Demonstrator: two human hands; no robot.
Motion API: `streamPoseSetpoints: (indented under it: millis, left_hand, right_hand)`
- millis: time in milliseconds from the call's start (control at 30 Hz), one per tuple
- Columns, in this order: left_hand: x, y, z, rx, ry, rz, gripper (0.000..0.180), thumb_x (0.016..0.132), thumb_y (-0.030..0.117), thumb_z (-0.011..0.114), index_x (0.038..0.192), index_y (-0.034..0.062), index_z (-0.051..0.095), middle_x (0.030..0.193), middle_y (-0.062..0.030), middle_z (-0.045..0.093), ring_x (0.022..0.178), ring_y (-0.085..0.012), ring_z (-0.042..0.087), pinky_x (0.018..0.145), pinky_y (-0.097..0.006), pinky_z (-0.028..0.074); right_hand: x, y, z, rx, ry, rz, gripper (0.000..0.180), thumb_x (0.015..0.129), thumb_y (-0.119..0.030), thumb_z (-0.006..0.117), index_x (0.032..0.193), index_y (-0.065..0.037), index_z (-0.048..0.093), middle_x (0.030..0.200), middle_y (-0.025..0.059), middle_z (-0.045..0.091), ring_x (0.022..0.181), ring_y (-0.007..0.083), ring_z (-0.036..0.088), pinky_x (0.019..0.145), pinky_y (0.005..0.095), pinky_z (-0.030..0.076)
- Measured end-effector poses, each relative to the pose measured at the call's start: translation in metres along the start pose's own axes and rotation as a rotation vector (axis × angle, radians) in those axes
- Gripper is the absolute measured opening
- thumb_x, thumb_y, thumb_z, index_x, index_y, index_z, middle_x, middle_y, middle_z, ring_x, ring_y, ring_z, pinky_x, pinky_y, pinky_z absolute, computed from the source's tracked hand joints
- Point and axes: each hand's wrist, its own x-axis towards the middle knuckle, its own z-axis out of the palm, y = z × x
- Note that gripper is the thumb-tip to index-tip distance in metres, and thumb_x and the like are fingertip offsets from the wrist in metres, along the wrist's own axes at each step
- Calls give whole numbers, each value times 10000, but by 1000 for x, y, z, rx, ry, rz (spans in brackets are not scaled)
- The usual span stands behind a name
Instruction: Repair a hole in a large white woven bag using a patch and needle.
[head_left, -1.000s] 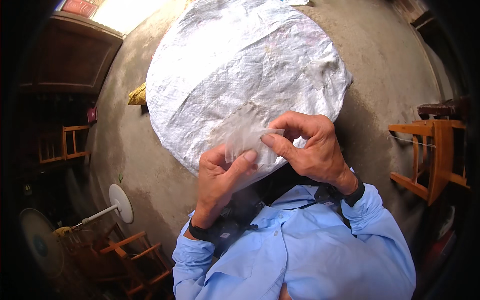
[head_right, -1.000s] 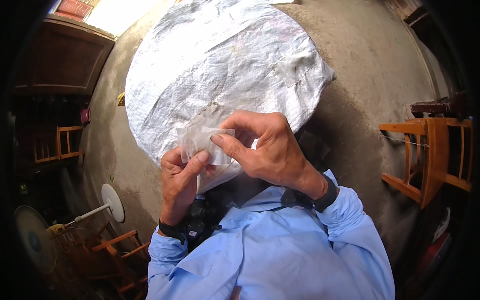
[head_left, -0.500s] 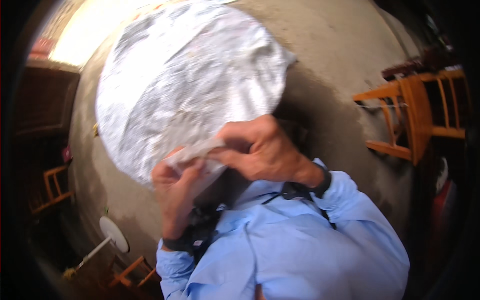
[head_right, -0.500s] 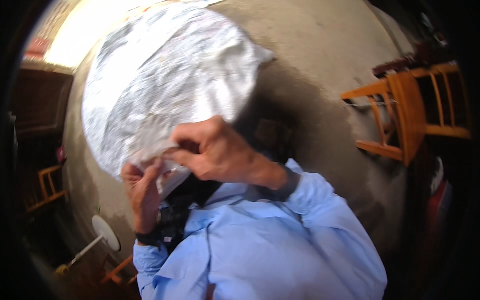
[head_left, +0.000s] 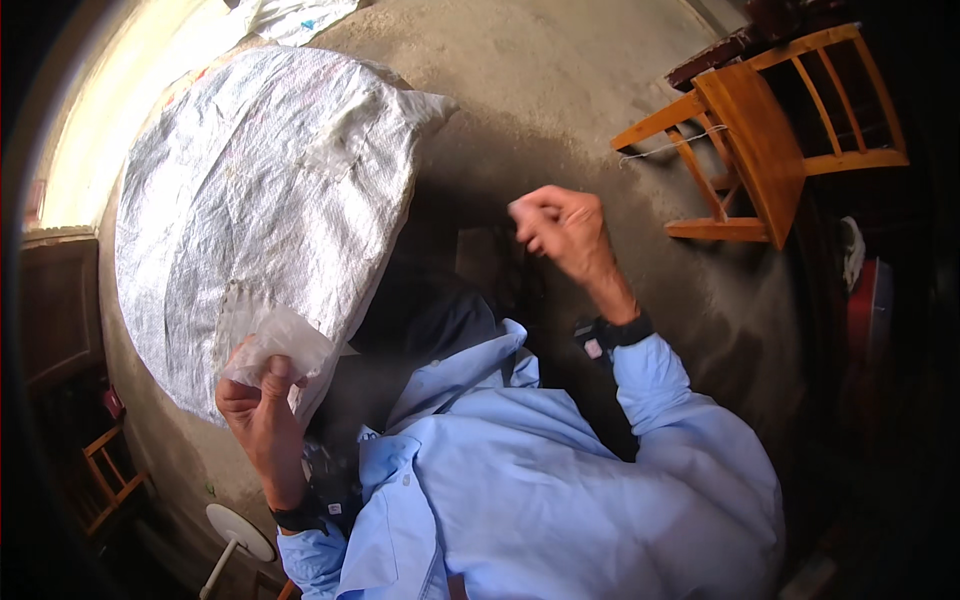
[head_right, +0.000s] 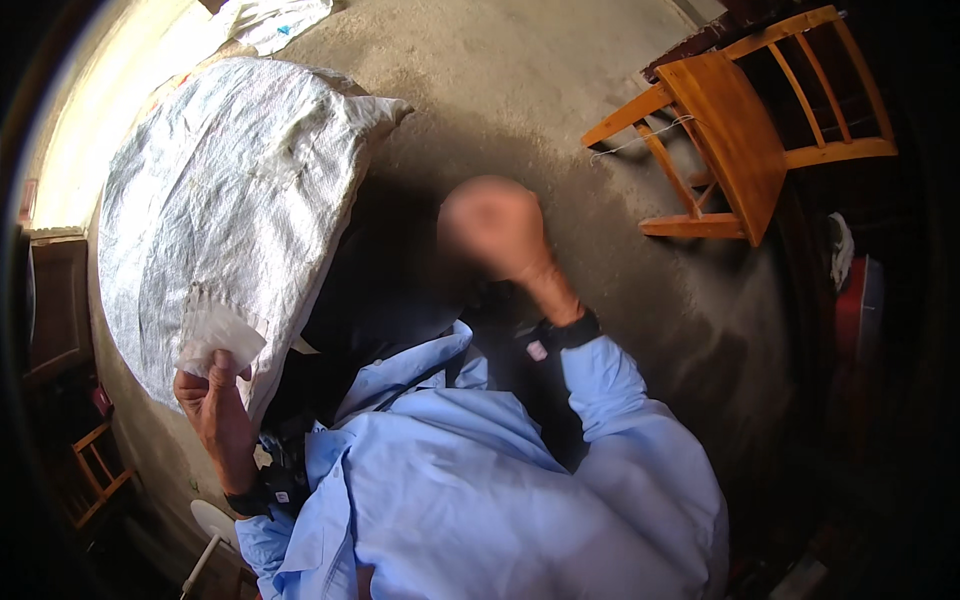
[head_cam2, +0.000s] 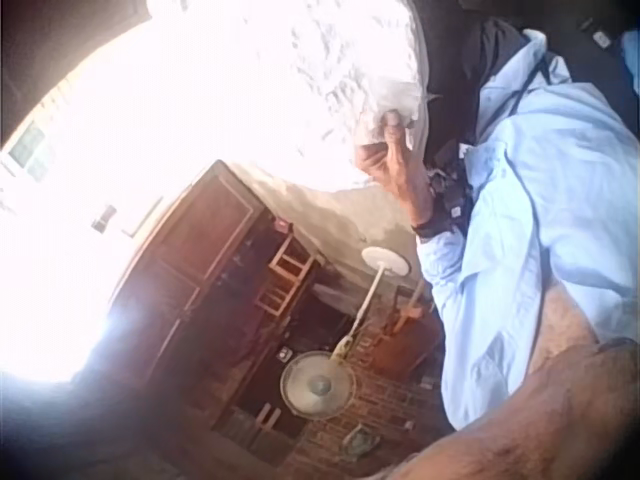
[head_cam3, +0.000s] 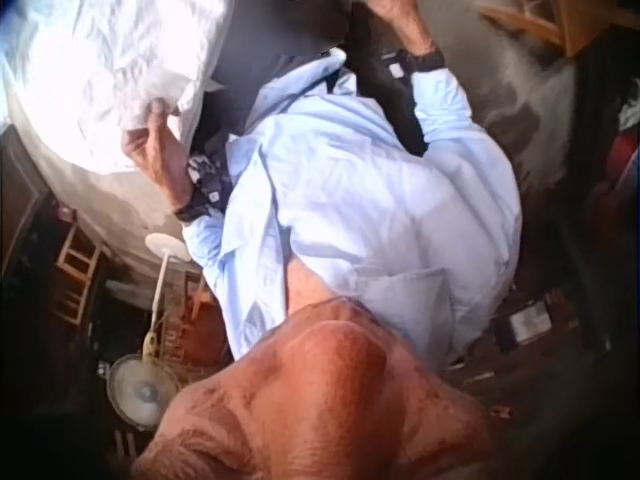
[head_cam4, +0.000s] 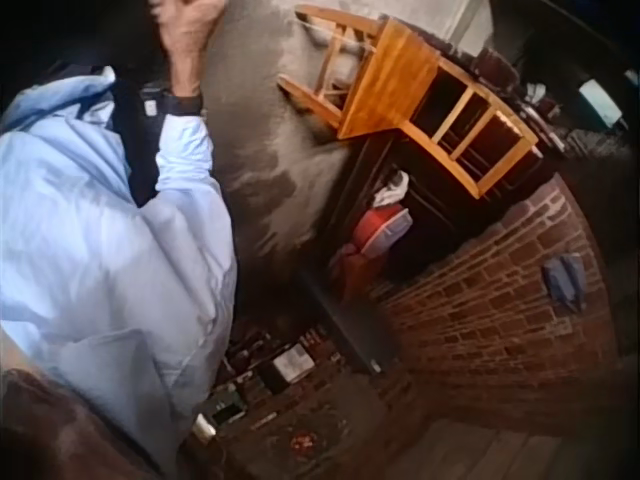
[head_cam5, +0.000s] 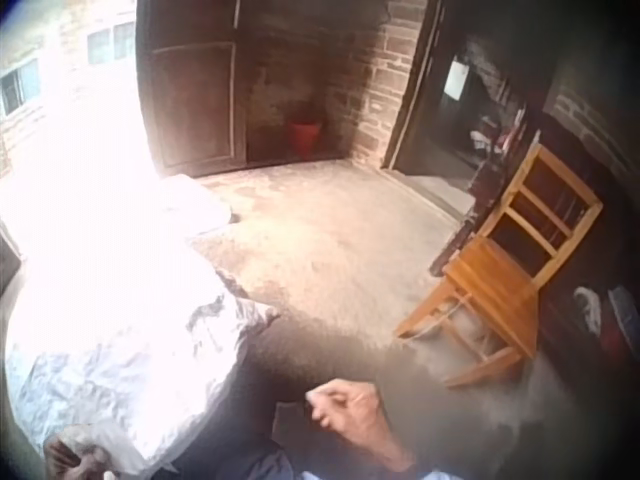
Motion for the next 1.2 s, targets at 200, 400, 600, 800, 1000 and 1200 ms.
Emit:
streamPoseSetpoints:
  millis: [200, 400, 600, 800, 1000, 1200]
  left_hand:
    - [-3, 1, 7, -78, -13, 2, 198, 949, 132, 742, 1074, 2, 657, 983, -80, 695, 840, -147, 637, 718, -327, 518]
    - [-12, 29, 26, -11, -12, -246, 136, 908, 55, 710, 1031, 2, 685, 924, -50, 690, 815, -124, 628, 717, -275, 503]
    - [-10, 31, 10, 158, -384, -160, 97, 911, 77, 730, 937, -16, 719, 829, -27, 654, 751, -104, 575, 676, -262, 447]
    - [-6, 23, 9, 95, -404, -133, 87, 920, 80, 742, 933, -3, 721, 828, -22, 649, 753, -95, 563, 680, -262, 443]
    - [-4, 23, 8, -49, -294, -145, 84, 909, 59, 748, 940, -13, 716, 849, -19, 644, 776, -95, 575, 694, -254, 436]
    - [-7, 14, 5, -196, -23, -143, 204, 919, 91, 764, 1061, -37, 691, 900, -41, 663, 801, -135, 646, 717, -281, 530]
  right_hand:
    - [3, 236, -41, -674, -114, 159, 166, 879, -137, 734, 858, 27, 743, 728, 166, 725, 656, 224, 715, 601, 370, 557]
    - [-19, 343, 21, -943, -30, 191, 256, 820, -190, 743, 795, 63, 721, 840, 321, 685, 862, 501, 689, 744, 549, 568]
    - [-25, 300, 16, -817, 100, 153, 271, 819, -191, 756, 810, 75, 699, 840, 344, 675, 883, 507, 681, 737, 569, 548]
    - [-18, 281, 19, -1124, -141, 205, 328, 845, -287, 733, 843, 40, 745, 876, 318, 700, 898, 516, 684, 761, 540, 568]
    - [-12, 290, -11, -762, -153, 336, 250, 851, -171, 704, 908, 65, 762, 874, 277, 735, 829, 476, 713, 719, 488, 564]
    - [-15, 261, -27, 485, 59, 868, 157, 910, -163, 688, 990, -28, 688, 834, 88, 681, 639, 200, 592, 581, 361, 489]
